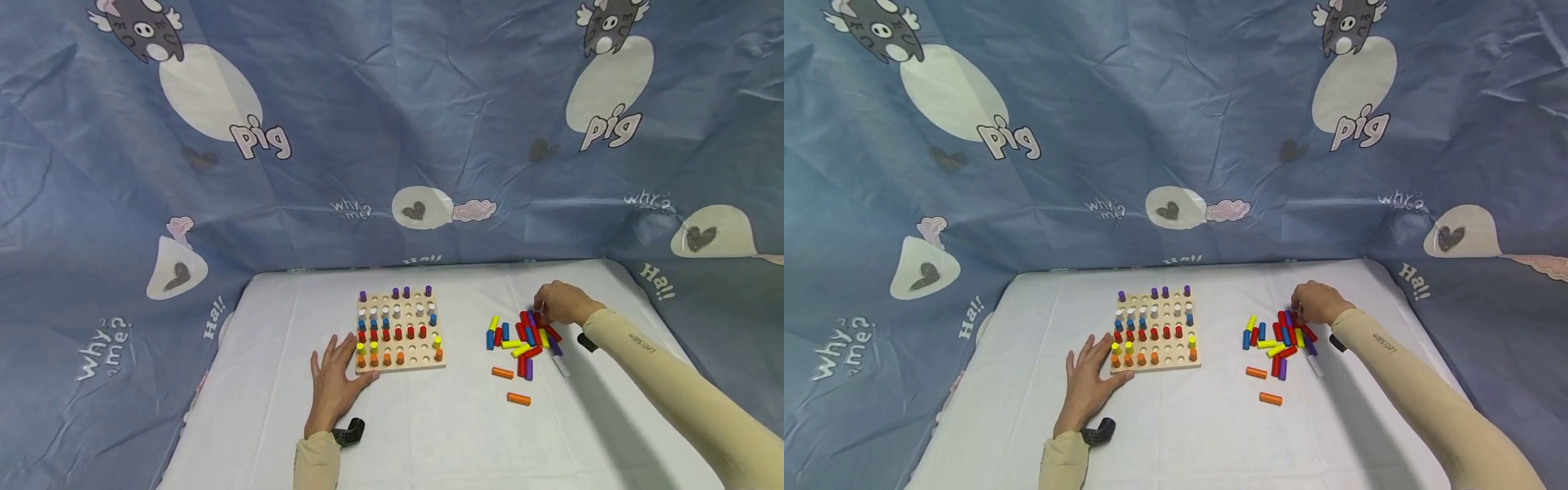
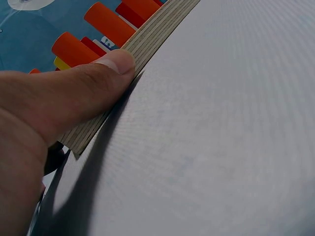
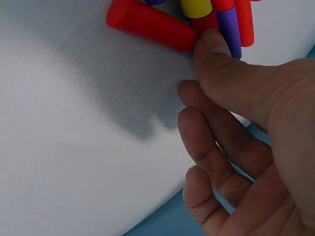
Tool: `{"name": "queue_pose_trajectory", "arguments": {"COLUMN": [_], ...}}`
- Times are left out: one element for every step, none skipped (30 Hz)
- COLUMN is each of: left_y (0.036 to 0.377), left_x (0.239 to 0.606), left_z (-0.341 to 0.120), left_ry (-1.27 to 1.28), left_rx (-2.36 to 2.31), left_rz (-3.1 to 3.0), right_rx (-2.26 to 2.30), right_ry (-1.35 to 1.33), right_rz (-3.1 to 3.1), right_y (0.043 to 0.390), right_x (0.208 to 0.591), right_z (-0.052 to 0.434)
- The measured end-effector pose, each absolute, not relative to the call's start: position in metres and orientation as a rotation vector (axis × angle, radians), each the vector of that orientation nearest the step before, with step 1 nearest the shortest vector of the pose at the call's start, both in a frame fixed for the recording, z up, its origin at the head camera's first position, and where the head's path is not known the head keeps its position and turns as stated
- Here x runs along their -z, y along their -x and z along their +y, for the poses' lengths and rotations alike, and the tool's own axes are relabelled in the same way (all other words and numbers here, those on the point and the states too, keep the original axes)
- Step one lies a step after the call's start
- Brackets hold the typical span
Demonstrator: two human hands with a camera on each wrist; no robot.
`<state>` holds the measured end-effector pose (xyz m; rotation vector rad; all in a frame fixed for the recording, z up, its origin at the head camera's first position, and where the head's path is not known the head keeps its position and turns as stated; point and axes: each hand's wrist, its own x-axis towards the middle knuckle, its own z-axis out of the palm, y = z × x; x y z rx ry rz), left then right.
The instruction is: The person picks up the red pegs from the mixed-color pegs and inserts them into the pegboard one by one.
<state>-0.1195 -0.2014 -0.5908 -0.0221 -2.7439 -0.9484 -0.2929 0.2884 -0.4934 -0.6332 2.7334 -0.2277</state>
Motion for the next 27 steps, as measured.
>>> {"name": "queue_pose_trajectory", "arguments": {"left_y": [0.1192, 0.1189, 0.1188, 0.1187, 0.1187, 0.1188, 0.1189, 0.1192, 0.1195, 0.1198, 0.1199, 0.1199, 0.12, 0.1199, 0.1197, 0.1194, 0.1191, 0.1188, 0.1187, 0.1187, 0.1189, 0.1191, 0.1195, 0.1198, 0.1201, 0.1204, 0.1207], "left_x": [0.591, 0.5912, 0.591, 0.5911, 0.5913, 0.5916, 0.5918, 0.5917, 0.5917, 0.5918, 0.5919, 0.5918, 0.5917, 0.5918, 0.592, 0.5922, 0.5922, 0.5925, 0.5925, 0.5924, 0.5921, 0.5919, 0.5916, 0.5915, 0.5912, 0.591, 0.591], "left_z": [-0.2013, -0.2013, -0.2013, -0.2013, -0.2013, -0.2014, -0.2014, -0.2014, -0.2013, -0.2013, -0.2012, -0.2011, -0.201, -0.2009, -0.2008, -0.2007, -0.2006, -0.2006, -0.2006, -0.2006, -0.2007, -0.2008, -0.2008, -0.201, -0.2011, -0.2013, -0.2013], "left_ry": [0.021, 0.02, 0.019, 0.017, 0.015, 0.013, 0.012, 0.011, 0.011, 0.012, 0.013, 0.014, 0.015, 0.015, 0.013, 0.011, 0.009, 0.007, 0.006, 0.006, 0.007, 0.009, 0.011, 0.011, 0.01, 0.008, 0.004], "left_rx": [0.948, 0.947, 0.949, 0.948, 0.943, 0.939, 0.933, 0.93, 0.928, 0.925, 0.924, 0.928, 0.93, 0.933, 0.935, 0.937, 0.94, 0.939, 0.938, 0.937, 0.936, 0.934, 0.931, 0.928, 0.928, 0.929, 0.929], "left_rz": [-2.745, -2.746, -2.747, -2.749, -2.751, -2.754, -2.756, -2.756, -2.756, -2.756, -2.756, -2.754, -2.754, -2.754, -2.756, -2.759, -2.761, -2.763, -2.765, -2.765, -2.765, -2.764, -2.763, -2.764, -2.764, -2.765, -2.767], "right_rx": [0.23, 0.234, 0.239, 0.24, 0.249, 0.25, 0.252, 0.252, 0.254, 0.254, 0.255, 0.254, 0.249, 0.243, 0.235, 0.23, 0.229, 0.23, 0.235, 0.244, 0.257, 0.275, 0.284, 0.296, 0.309, 0.323, 0.338], "right_ry": [0.634, 0.639, 0.638, 0.655, 0.653, 0.66, 0.665, 0.673, 0.68, 0.679, 0.67, 0.672, 0.678, 0.677, 0.673, 0.667, 0.663, 0.66, 0.652, 0.637, 0.637, 0.64, 0.644, 0.646, 0.646, 0.649, 0.649], "right_rz": [2.731, 2.728, 2.727, 2.725, 2.725, 2.725, 2.726, 2.726, 2.724, 2.722, 2.72, 2.716, 2.713, 2.709, 2.704, 2.699, 2.693, 2.688, 2.683, 2.681, 2.682, 2.685, 2.692, 2.699, 2.705, 2.711, 2.715], "right_y": [0.2932, 0.2932, 0.293, 0.2934, 0.2933, 0.2933, 0.2935, 0.2932, 0.2931, 0.2929, 0.2923, 0.2918, 0.2914, 0.291, 0.2906, 0.2901, 0.2897, 0.2894, 0.2892, 0.2891, 0.2891, 0.2893, 0.2896, 0.2899, 0.2903, 0.2908, 0.2909], "right_x": [0.4942, 0.4946, 0.495, 0.4958, 0.4964, 0.497, 0.4975, 0.4975, 0.4974, 0.4974, 0.4968, 0.496, 0.495, 0.494, 0.4929, 0.4921, 0.4911, 0.4905, 0.4899, 0.4896, 0.4894, 0.4893, 0.4895, 0.49, 0.4906, 0.4917, 0.4926], "right_z": [0.2884, 0.2883, 0.2877, 0.2881, 0.2877, 0.2876, 0.2876, 0.2871, 0.2869, 0.2867, 0.2861, 0.2858, 0.2857, 0.2855, 0.2855, 0.2856, 0.2858, 0.2862, 0.2867, 0.2871, 0.2879, 0.2887, 0.2893, 0.2898, 0.2899, 0.2903, 0.2904]}}
